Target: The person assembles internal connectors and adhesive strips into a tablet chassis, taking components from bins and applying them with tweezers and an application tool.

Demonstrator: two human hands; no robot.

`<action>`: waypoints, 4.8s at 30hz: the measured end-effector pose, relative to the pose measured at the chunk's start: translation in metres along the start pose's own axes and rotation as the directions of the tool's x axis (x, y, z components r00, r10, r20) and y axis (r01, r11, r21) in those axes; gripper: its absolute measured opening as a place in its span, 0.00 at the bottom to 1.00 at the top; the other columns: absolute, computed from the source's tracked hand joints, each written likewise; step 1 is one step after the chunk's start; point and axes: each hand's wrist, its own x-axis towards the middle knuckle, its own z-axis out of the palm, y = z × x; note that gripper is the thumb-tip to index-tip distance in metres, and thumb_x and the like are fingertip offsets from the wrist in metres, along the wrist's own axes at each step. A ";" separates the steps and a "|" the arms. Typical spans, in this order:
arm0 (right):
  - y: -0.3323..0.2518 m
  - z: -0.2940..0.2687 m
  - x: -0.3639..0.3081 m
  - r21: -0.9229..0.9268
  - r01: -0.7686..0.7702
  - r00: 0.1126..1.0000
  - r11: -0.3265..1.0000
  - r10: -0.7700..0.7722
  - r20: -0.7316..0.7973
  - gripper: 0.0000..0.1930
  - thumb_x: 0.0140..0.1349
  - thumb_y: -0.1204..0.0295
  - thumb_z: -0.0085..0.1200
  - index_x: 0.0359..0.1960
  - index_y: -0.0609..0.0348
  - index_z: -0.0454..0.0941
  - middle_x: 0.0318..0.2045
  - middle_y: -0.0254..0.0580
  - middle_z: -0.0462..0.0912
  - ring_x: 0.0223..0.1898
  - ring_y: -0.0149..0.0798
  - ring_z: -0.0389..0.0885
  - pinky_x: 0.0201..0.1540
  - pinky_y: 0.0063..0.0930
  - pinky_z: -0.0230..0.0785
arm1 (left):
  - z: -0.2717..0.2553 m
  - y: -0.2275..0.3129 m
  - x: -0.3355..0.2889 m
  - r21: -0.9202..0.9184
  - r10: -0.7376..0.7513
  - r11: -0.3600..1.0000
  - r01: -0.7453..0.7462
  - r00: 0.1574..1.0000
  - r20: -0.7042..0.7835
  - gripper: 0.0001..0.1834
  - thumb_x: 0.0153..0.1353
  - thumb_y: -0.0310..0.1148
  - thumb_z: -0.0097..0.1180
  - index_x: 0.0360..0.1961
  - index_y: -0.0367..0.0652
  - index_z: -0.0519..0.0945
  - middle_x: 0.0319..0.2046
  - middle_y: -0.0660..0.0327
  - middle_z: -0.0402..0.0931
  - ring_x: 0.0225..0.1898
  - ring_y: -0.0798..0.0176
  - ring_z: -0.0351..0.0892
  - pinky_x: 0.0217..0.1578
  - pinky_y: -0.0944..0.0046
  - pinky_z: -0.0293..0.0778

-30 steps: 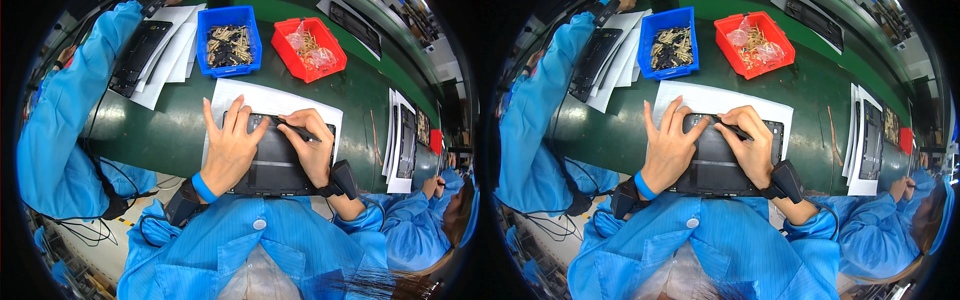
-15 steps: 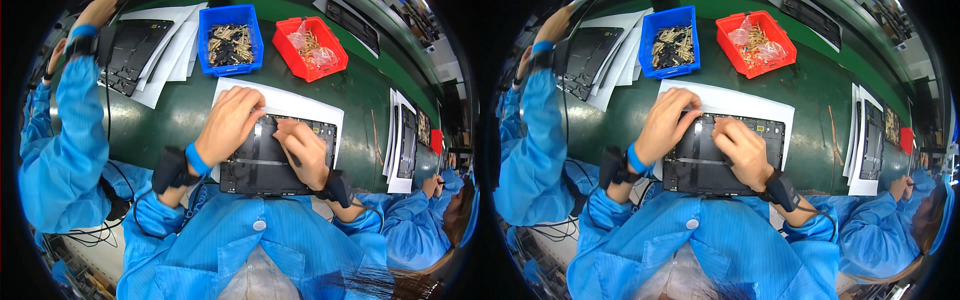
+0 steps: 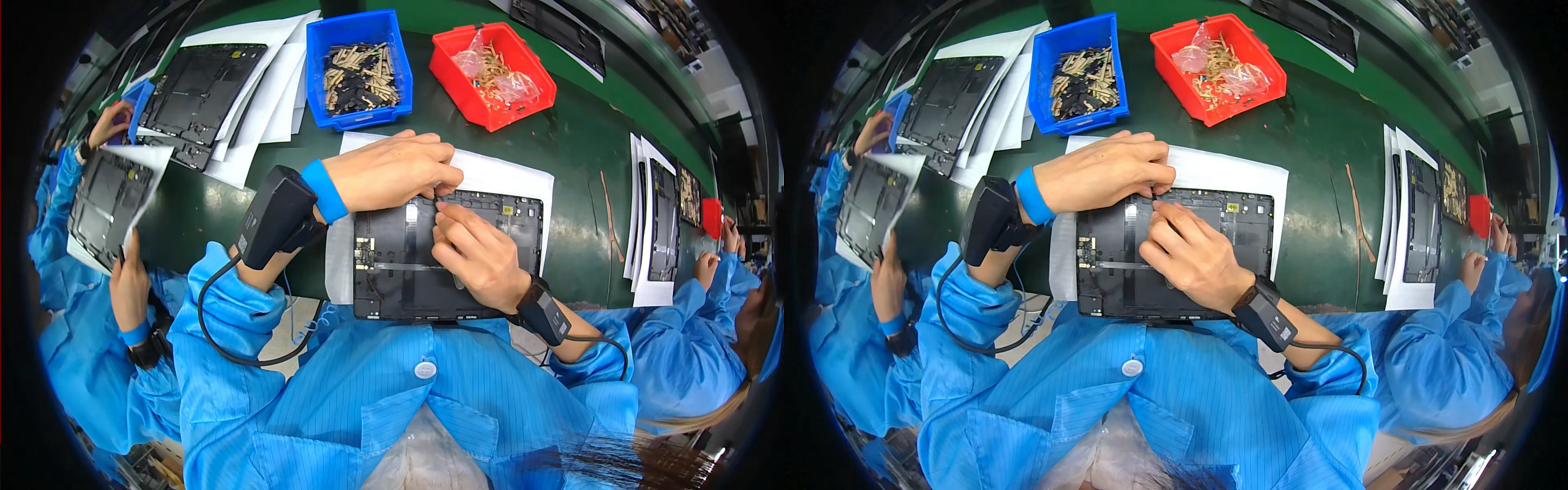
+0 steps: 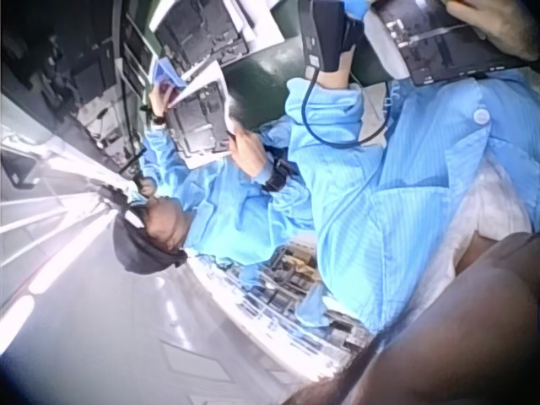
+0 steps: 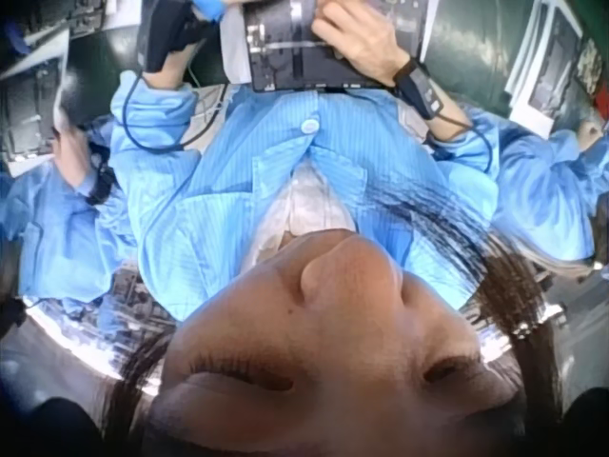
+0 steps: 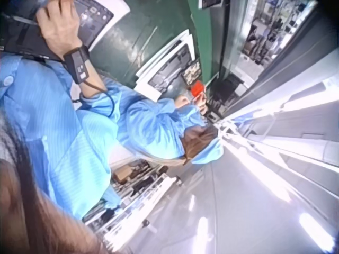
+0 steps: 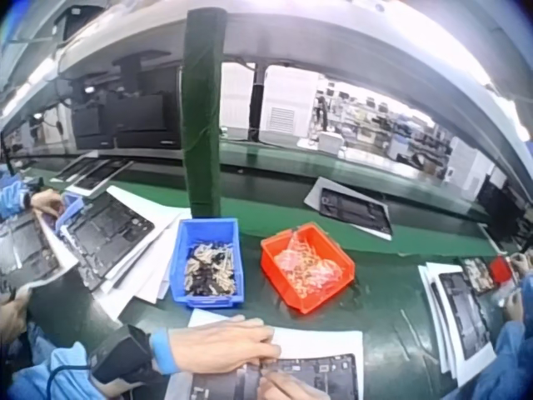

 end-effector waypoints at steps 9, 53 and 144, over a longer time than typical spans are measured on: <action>0.004 -0.001 -0.004 0.166 -0.142 0.989 0.976 0.146 -0.013 0.07 0.48 0.77 0.58 0.29 0.59 0.73 0.36 0.41 0.77 0.46 0.44 0.82 0.42 0.31 0.77 | 0.010 -0.006 -0.005 -0.104 0.035 0.993 -0.050 0.990 -0.137 0.07 0.55 0.25 0.58 0.34 0.40 0.74 0.36 0.59 0.69 0.42 0.54 0.69 0.43 0.58 0.67; 0.006 -0.003 0.005 0.535 -0.466 0.741 0.704 0.641 -0.199 0.09 0.51 0.83 0.64 0.29 0.68 0.74 0.30 0.45 0.78 0.32 0.40 0.80 0.36 0.28 0.72 | 0.022 0.033 -0.006 0.354 -0.079 0.917 0.184 0.953 -0.291 0.07 0.46 0.25 0.57 0.28 0.37 0.75 0.30 0.55 0.75 0.38 0.54 0.78 0.36 0.58 0.78; 0.087 -0.048 0.017 0.226 -0.404 0.827 0.886 0.248 0.505 0.15 0.62 0.58 0.58 0.36 0.58 0.78 0.34 0.45 0.81 0.37 0.52 0.81 0.38 0.43 0.72 | -0.006 0.023 -0.047 0.260 -0.069 0.954 0.146 0.956 -0.284 0.06 0.61 0.27 0.54 0.35 0.36 0.72 0.32 0.53 0.65 0.38 0.49 0.66 0.41 0.55 0.65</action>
